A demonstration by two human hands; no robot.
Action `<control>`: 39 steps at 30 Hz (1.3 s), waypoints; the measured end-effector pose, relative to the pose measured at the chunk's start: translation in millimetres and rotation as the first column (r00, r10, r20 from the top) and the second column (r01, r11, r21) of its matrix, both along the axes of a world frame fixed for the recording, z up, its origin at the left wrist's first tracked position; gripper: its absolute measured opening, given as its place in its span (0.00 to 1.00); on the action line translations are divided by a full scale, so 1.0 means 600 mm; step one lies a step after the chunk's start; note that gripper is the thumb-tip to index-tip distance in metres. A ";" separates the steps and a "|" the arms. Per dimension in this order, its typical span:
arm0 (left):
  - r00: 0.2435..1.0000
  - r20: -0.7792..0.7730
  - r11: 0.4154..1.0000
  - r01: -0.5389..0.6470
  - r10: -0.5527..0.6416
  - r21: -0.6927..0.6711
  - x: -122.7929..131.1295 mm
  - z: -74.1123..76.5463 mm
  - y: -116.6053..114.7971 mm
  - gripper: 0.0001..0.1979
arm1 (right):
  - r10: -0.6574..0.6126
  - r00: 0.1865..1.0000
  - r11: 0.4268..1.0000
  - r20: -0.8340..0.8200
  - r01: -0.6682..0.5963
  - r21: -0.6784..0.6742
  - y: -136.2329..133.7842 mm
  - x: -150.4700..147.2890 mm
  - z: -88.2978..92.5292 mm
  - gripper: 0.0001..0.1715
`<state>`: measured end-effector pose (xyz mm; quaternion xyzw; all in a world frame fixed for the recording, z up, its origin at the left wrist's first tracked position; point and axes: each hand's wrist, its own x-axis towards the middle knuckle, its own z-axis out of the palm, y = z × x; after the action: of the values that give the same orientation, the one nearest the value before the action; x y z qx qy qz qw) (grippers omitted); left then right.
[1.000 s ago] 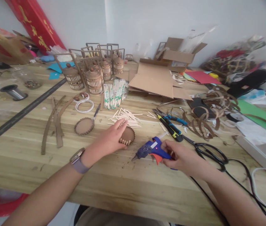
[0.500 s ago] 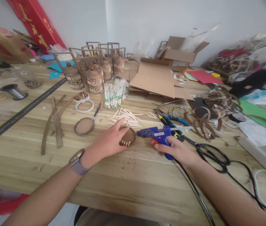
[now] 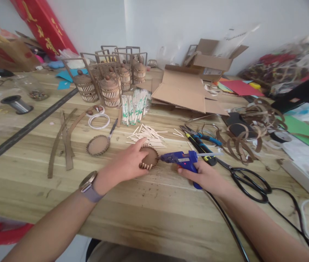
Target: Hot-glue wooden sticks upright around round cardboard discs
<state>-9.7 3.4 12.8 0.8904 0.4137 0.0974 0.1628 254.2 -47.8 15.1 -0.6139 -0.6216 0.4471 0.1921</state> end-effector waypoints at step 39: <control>0.991 0.094 0.996 -0.095 0.095 -0.005 0.017 -0.016 -0.013 0.37 | 0.148 0.987 0.954 0.067 -0.160 0.254 -0.031 -0.013 -0.006 0.18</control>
<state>0.4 -4.6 3.4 0.8642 0.4474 0.1466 0.1773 246.6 -66.2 11.7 -0.5436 -0.7249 0.3611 0.2204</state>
